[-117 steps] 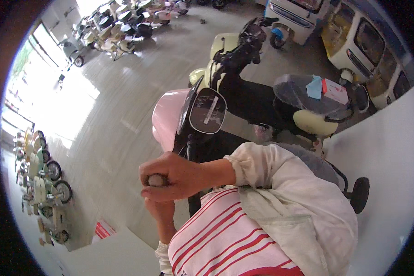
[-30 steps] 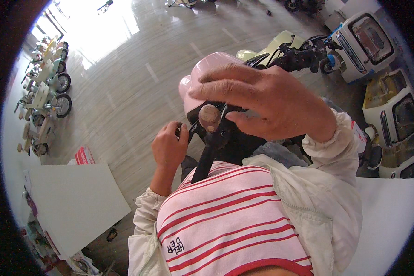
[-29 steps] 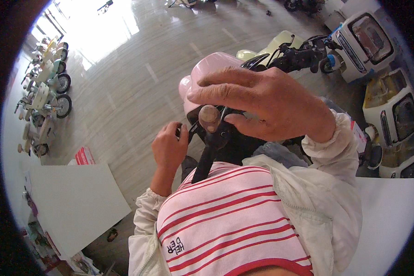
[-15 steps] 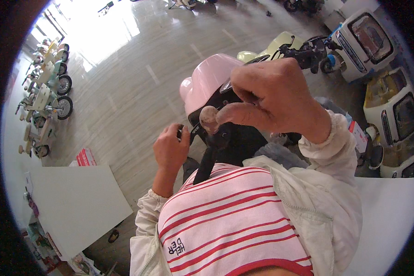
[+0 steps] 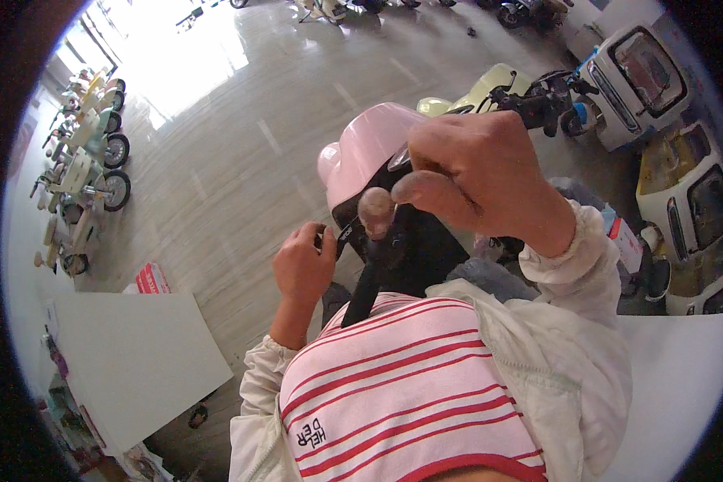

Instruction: The person uses a screwdriver to tighten screws on the handlebar assembly of a pink electric scooter. They repeatedly adjust the grip and tighten fasteners on both sides of the handlebar stem.

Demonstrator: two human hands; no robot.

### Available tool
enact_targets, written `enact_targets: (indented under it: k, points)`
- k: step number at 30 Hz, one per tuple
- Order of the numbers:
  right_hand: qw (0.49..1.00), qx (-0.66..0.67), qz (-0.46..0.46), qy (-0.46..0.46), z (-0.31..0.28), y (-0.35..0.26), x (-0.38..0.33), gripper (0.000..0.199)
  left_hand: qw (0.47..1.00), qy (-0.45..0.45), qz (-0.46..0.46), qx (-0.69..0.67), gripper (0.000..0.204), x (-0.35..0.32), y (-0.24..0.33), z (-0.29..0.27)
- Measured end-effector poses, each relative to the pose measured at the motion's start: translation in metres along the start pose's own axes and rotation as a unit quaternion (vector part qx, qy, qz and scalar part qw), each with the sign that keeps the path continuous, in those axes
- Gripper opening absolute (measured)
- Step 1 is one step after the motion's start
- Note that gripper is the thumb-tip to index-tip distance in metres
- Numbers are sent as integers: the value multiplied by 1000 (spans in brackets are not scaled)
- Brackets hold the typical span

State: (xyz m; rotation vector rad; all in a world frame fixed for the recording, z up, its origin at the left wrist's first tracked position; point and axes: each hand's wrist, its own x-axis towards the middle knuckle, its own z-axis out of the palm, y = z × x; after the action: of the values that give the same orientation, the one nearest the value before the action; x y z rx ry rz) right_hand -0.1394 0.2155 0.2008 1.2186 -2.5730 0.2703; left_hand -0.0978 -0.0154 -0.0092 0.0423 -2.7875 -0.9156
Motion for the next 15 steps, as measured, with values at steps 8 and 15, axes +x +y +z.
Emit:
enact_targets:
  k: [8,15]
  points:
    - [986,135,-90,37,24,-5,0,29,1000,-6,6,1,24,1,1,-2]
    - [990,13,95,99,-2,-5,4,41,1000,4,8,-6,24,-2,2,-4]
